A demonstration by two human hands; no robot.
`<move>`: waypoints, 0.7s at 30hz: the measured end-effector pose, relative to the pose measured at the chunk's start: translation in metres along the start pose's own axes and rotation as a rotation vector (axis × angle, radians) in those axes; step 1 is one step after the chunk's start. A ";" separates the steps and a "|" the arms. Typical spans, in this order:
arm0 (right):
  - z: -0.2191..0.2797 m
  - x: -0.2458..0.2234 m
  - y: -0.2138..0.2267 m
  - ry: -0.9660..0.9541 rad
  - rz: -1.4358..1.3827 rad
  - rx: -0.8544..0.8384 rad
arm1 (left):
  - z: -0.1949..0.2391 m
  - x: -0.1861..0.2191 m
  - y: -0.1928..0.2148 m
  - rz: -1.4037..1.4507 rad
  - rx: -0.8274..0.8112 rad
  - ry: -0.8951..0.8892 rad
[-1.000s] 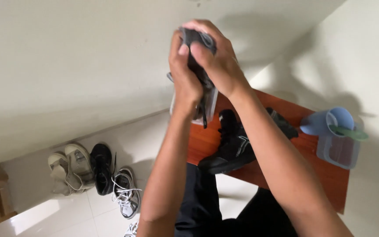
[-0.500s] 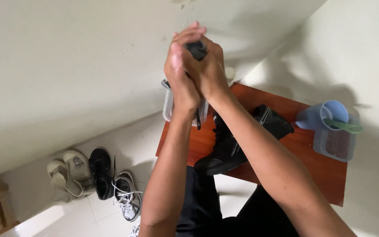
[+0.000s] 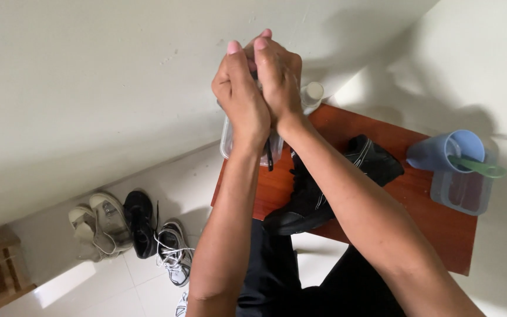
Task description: The person scrubs a black sneaker with a green brush, dips the brush in water, and wipes the shoe with a gray cloth. The person repeats the scrubbing and wiping steps on the same shoe.
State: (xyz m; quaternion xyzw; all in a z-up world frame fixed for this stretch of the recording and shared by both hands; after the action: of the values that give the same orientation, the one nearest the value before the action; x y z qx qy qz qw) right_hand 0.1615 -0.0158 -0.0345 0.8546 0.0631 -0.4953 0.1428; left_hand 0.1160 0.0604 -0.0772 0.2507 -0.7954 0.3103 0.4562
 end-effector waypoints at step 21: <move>-0.004 0.002 0.004 -0.054 -0.025 -0.016 | 0.004 -0.012 -0.019 0.162 -0.143 0.049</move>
State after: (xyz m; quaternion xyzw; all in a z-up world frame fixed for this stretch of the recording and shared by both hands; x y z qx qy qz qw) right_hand 0.1663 -0.0182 -0.0335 0.8388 0.0742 -0.5194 0.1451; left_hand 0.1325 0.0458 -0.0846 0.1447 -0.8217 0.2949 0.4657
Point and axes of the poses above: each hand's wrist, its own z-axis away from the middle knuckle, its own y-axis out of the back of the hand, x = y × z, the point moved 8 cm from there along -z, towards the middle knuckle, and after that the axes turned 1 degree about x, right-handed, at the moved point
